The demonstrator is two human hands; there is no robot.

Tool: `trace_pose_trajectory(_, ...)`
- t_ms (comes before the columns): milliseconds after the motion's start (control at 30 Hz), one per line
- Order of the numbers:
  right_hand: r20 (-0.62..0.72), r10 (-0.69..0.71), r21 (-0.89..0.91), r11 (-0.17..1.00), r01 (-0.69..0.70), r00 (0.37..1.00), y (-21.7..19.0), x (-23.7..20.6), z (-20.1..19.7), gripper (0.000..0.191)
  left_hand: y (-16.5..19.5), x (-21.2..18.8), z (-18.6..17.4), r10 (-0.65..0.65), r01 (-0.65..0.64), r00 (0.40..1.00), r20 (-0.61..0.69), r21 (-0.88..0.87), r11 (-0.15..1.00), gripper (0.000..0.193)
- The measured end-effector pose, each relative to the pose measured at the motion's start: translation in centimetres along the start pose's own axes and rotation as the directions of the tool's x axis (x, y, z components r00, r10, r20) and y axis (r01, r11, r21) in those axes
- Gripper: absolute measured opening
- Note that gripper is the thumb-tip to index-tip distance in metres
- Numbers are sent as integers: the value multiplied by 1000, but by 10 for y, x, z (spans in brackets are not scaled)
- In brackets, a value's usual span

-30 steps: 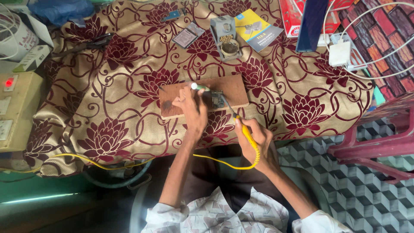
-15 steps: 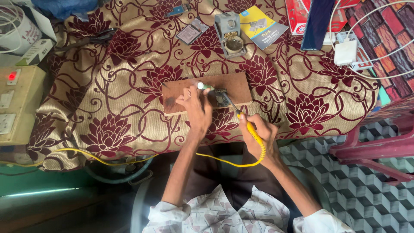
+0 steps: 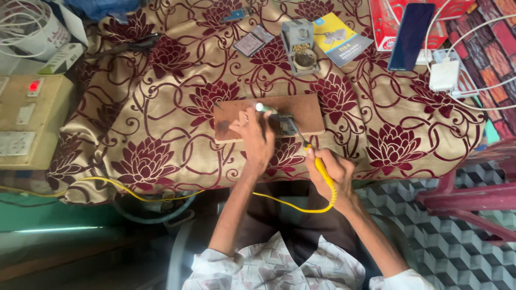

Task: The person uses a soldering iron and solder to work on a small circuit board placed on a wooden block. They repeatedly apply heat and solder to various points on the board while holding it steady with their other hand.

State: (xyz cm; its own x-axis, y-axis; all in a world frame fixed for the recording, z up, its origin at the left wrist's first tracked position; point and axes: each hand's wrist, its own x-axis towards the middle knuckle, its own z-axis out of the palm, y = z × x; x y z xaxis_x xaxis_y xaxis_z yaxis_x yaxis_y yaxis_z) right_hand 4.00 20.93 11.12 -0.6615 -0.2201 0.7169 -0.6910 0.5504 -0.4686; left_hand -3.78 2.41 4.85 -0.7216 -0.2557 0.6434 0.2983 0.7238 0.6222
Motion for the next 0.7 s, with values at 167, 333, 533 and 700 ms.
trace_pose_trajectory(167, 29, -3, 0, 1000, 3, 1000, 1, 2, 1, 26, -3, 0, 3, -13, 13, 1000, 1, 4, 1000, 32)
trace_pose_trajectory(333, 84, 9, -30, 1000, -6, 996, 10, 12, -2, 18, -3, -7, 3, -21, 14, 998, -55, -131, 991, 18)
trace_pose_trajectory(533, 103, 50, -41, 998, -46, 993, 12, 26, -7, 17, -4, -17, -6, 9, -12, 1000, -23, -121, 993, 23)
trace_pose_trajectory(700, 119, 166, 50, 984, -173, 979, 6, 42, -13, 25, 0, -17, -9, 23, -26, 999, -25, -91, 996, 27)
